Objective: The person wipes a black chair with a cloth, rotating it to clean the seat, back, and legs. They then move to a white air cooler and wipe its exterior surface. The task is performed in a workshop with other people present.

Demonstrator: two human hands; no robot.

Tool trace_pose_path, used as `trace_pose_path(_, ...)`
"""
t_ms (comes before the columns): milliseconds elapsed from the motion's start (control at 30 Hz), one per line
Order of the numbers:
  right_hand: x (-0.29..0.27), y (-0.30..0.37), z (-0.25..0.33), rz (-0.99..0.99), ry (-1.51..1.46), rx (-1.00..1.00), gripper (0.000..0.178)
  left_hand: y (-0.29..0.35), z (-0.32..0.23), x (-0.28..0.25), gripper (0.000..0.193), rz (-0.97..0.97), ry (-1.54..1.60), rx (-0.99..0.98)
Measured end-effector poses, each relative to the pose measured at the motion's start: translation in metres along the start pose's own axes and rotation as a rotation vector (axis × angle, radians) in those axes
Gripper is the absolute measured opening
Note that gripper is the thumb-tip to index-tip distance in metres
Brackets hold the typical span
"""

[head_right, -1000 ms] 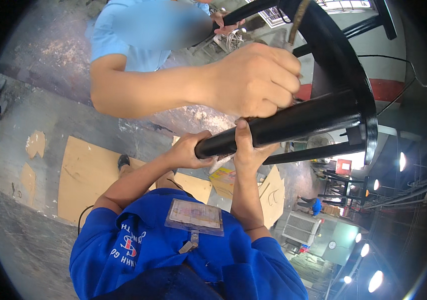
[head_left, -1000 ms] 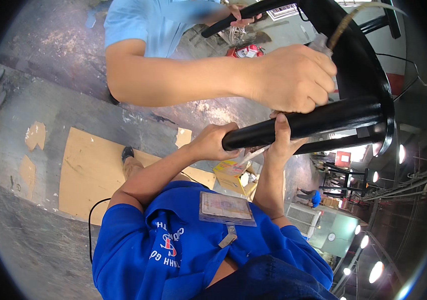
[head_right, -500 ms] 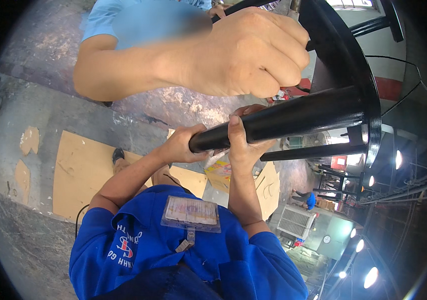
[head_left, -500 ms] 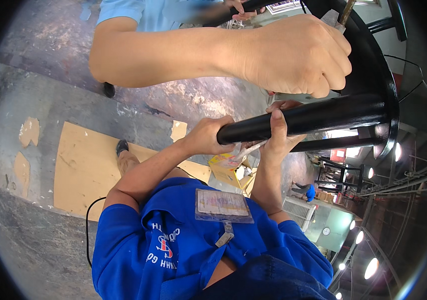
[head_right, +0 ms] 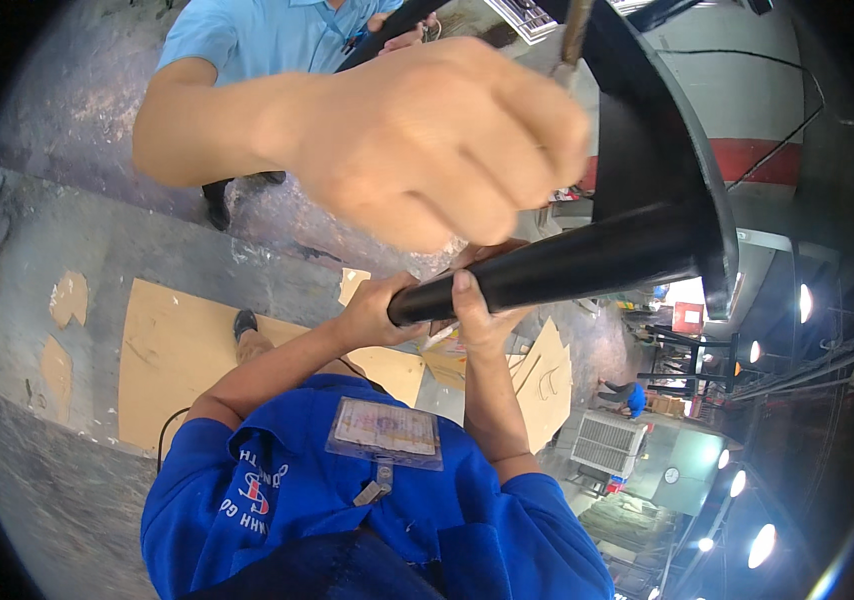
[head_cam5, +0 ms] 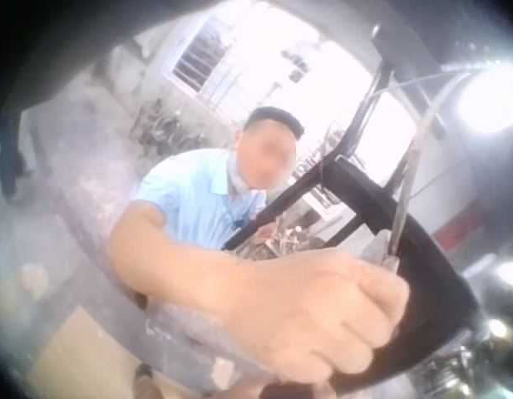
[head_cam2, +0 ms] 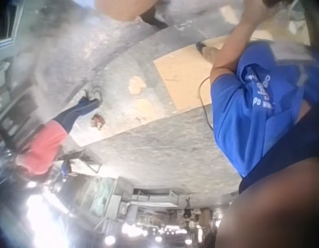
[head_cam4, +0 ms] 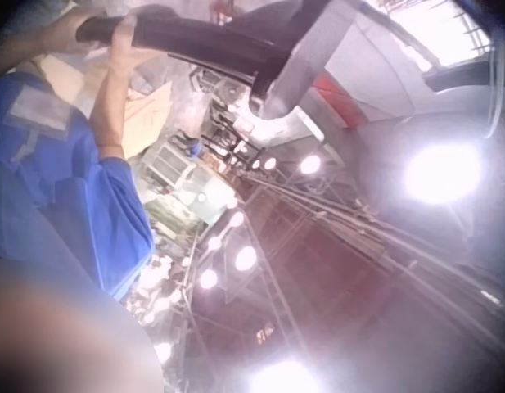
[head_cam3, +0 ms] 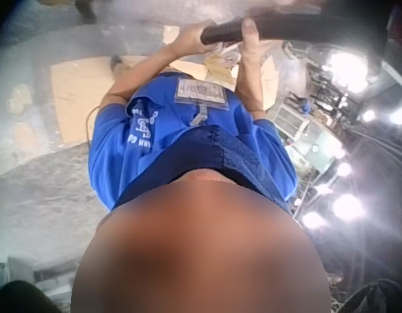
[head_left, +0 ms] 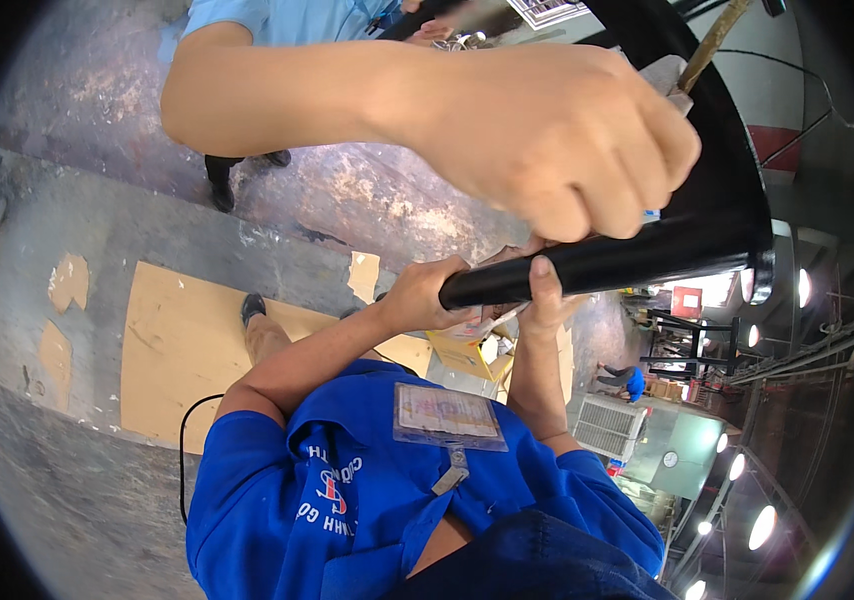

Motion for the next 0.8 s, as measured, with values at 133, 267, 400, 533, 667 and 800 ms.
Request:
trace_pose_path(133,0.007,0.011,-0.009,0.127,-0.073,-0.015,0.04,0.003,0.01,-0.008,0.039,-0.042,-0.112,0.011)
trace_pose_path(267,0.013,0.015,-0.015,0.147,-0.109,-0.058,0.038,0.004,0.012,-0.022,0.041,-0.113,-0.188,0.08)
trace_pose_path(400,0.023,0.013,-0.024,0.137,-0.157,0.026,0.032,0.004,0.008,-0.035,0.043,-0.198,-0.215,0.146)
trace_pose_path(533,0.034,0.009,-0.019,0.139,-0.21,0.022,0.028,0.0,0.01,-0.047,0.039,-0.24,-0.271,0.131)
trace_pose_path(667,0.048,0.008,-0.019,0.151,-0.228,0.019,0.017,-0.006,0.012,-0.061,0.039,-0.247,-0.333,0.116)
trace_pose_path(800,0.068,0.014,-0.029,0.285,-0.114,0.052,0.026,-0.009,0.002,-0.078,0.037,-0.285,-0.35,0.143)
Point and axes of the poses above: each hand's wrist, its own y-axis away from the middle knuckle, its own x-axis out of the palm, z = x × y, the point moved 10 cm from there along -y, towards the middle knuckle, and after that the axes turned 11 degrees about -z, right-handed, at the moved point
